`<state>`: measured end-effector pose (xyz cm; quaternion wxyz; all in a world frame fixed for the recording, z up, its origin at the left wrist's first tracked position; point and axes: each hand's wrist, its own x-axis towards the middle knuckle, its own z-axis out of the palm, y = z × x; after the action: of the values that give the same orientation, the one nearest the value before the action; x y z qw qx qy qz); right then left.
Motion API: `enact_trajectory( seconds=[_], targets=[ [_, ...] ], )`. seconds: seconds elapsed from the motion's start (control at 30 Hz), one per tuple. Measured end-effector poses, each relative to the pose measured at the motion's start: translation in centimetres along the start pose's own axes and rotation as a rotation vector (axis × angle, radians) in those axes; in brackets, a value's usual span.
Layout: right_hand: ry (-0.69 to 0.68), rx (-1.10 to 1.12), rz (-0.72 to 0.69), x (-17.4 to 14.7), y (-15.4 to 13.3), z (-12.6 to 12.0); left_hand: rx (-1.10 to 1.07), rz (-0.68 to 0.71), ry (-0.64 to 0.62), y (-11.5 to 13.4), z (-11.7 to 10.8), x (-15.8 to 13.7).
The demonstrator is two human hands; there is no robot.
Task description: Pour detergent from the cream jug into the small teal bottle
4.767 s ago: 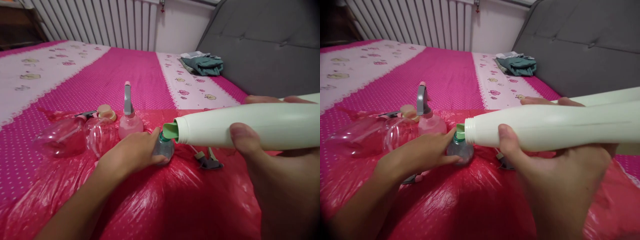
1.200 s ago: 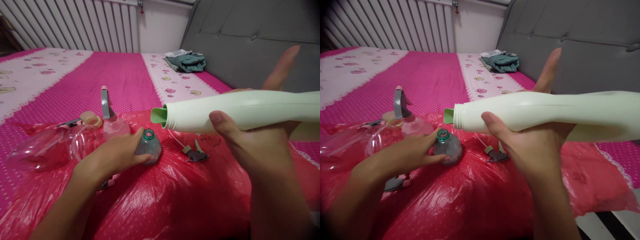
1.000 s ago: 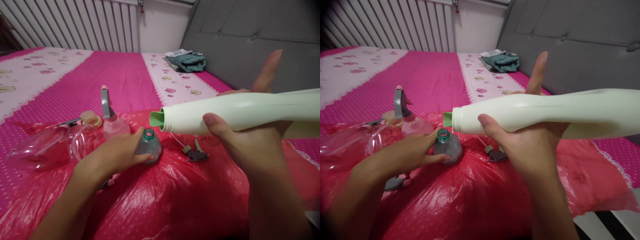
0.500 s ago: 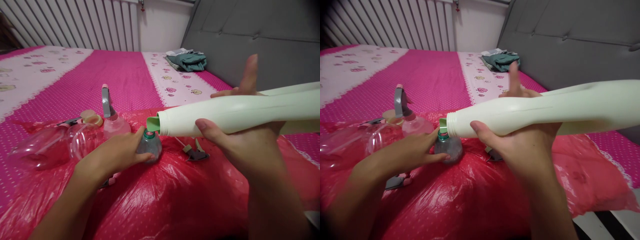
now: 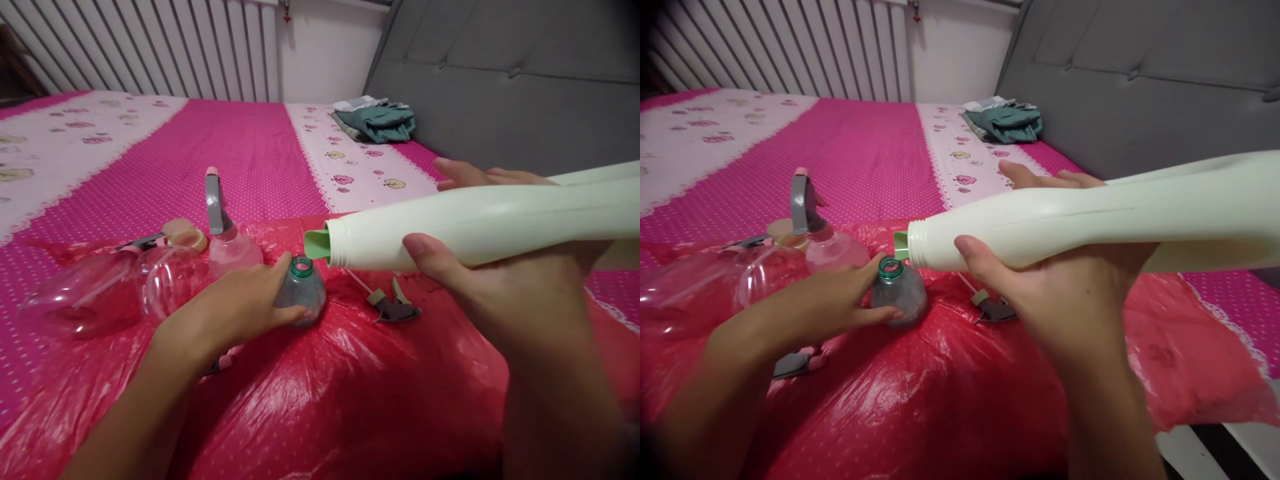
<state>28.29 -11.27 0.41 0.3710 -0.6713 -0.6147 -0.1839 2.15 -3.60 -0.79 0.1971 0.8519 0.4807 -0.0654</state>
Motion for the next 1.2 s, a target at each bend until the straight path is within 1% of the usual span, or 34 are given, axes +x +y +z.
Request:
enact_trajectory(
  seconds=[0.07, 0.13, 0.27, 0.47, 0.6, 0.77, 0.87, 0.97, 1.07, 1.2],
  targets=[
    [-0.020, -0.055, -0.057, 0.07, 0.35, -0.25, 0.002, -0.002, 0.007, 0.08, -0.04, -0.05],
    [-0.033, -0.017, -0.077, 0.16, 0.65, -0.30, -0.020, 0.006, 0.007, 0.10, -0.07, -0.04],
    [-0.024, 0.065, -0.085, 0.28, 0.69, -0.11, -0.038, 0.015, 0.007, -0.01, -0.01, 0.09],
    [-0.045, 0.047, -0.059, 0.47, 0.49, -0.26, -0.028, 0.017, 0.010, -0.18, 0.20, 0.19],
    [0.016, 0.040, -0.106, 0.57, 0.52, -0.18, -0.021, 0.016, -0.007, -0.20, 0.16, 0.21],
    [0.001, 0.024, -0.095, 0.42, 0.53, -0.34, -0.001, -0.010, -0.036, -0.07, 0.05, 0.20],
    [0.025, 0.030, -0.092, 0.43, 0.48, -0.49, -0.011, -0.008, -0.035, -0.01, 0.02, 0.14],
    [-0.020, 0.025, -0.080, 0.53, 0.37, -0.52, -0.023, 0.011, -0.029, -0.06, 0.02, 0.10],
    [-0.012, 0.018, -0.093, 0.55, 0.27, -0.52, -0.023, 0.027, -0.011, -0.21, 0.08, 0.11],
    [-0.004, 0.021, -0.074, 0.37, 0.09, -0.61, -0.030, 0.024, -0.012, -0.32, 0.20, 0.14]
  ],
)
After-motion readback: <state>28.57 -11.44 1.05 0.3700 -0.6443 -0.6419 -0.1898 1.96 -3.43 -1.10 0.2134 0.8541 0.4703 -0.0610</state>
